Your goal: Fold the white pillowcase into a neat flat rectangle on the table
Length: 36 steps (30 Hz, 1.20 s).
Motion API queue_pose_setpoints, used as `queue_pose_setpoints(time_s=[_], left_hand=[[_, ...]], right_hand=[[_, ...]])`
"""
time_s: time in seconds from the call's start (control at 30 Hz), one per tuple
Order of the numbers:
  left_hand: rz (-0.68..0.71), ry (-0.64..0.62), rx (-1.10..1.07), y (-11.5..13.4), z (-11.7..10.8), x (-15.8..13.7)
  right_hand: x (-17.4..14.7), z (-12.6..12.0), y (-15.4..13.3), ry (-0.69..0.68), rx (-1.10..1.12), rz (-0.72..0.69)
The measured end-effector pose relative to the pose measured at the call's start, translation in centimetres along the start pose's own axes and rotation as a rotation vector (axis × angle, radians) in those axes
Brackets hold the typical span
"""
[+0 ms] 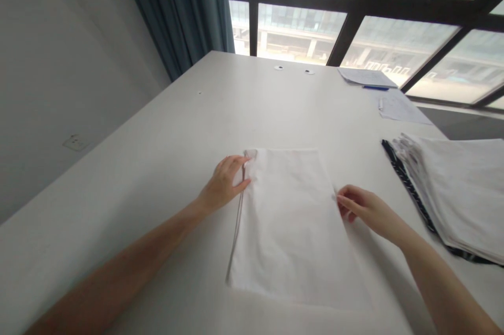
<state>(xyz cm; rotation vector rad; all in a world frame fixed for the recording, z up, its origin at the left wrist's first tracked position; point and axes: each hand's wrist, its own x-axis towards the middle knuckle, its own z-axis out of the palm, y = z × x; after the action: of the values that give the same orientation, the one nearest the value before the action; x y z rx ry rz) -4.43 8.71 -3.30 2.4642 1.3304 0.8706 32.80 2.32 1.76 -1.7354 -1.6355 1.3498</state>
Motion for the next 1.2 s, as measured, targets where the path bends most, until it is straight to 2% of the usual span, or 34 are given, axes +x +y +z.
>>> queue_pose_setpoints(time_s=[0.1,0.23,0.37,0.47,0.53,0.67,0.77,1.07,1.2], left_hand=[[-0.012,0.016,-0.023,0.1,-0.1,0.1],[0.010,0.003,-0.056,-0.2,0.0,0.1],[0.001,-0.041,0.008,-0.3,0.2,-0.1],[-0.016,-0.049,0.037,-0.2,0.3,-0.1],[-0.023,-0.018,0.022,-0.2,0.3,-0.1],[-0.015,0.028,-0.088,-0.4,0.0,0.2],[-0.045,0.038,-0.185,-0.4,-0.3,0.4],[-0.133,-0.038,-0.341,-0.6,-0.6,0.4],[-0.214,-0.059,-0.449,-0.4,-0.9,0.7]], right_hand=[[1.2,0.3,0.1,0.167,0.173,-0.032],[3.2,0.2,-0.7,0.244,0.310,-0.034],[5.4,0.6,-1.4,0.227,0.380,0.007],[6.6,1.5,-1.5,0.161,0.442,-0.025],[7.0,2.1,-1.2,0.183,0.420,-0.086],[6.6,3.0,-0.4,0.370,0.302,-0.224],[5.9,3.5,-0.3,0.448,0.273,-0.314],[5.4,4.0,-0.9,0.510,0.255,-0.404],[5.3,3.9,-0.9,0.514,0.254,-0.414]])
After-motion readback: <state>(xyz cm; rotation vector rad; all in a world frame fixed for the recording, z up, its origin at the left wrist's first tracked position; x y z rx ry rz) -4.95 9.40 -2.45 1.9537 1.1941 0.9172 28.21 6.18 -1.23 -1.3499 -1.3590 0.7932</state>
